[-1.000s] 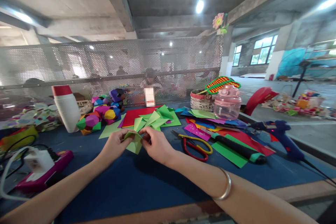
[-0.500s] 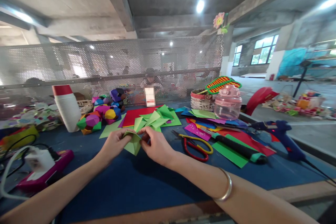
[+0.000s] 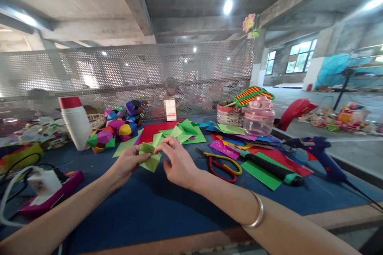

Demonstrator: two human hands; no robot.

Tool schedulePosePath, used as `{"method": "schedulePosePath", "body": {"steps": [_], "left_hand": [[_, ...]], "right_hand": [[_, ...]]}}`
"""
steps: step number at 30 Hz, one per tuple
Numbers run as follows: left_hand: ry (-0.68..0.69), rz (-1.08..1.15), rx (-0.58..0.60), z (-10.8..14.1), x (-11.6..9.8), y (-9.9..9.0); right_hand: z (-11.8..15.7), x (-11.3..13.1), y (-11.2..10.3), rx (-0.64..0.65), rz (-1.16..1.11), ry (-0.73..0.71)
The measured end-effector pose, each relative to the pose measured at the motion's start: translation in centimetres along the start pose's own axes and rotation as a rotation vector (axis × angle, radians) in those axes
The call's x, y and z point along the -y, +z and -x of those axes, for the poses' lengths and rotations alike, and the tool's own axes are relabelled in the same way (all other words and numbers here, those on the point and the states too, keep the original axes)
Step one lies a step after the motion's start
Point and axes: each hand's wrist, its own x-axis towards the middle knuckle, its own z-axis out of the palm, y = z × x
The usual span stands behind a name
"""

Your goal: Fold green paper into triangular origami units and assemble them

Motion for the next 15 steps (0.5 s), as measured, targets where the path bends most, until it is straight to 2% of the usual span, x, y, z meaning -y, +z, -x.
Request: {"method": "schedulePosePath", "body": {"steps": [4, 8, 15], "left_hand": [[-0.038, 0.025, 0.013, 0.11, -0.01, 0.08], [-0.04, 0.02, 0.029, 0.24, -0.1, 0.32], [-0.009, -0.016, 0.051, 0.69, -0.52, 0.99]], "right_hand": [[-0.07, -0.06, -0.14, 0.032, 0.082, -0.108], [-0.13, -0.37, -0.06, 0.011, 0.106, -0.15], [0.0, 0.04, 0.17, -0.068, 0.095, -0.084]]}}
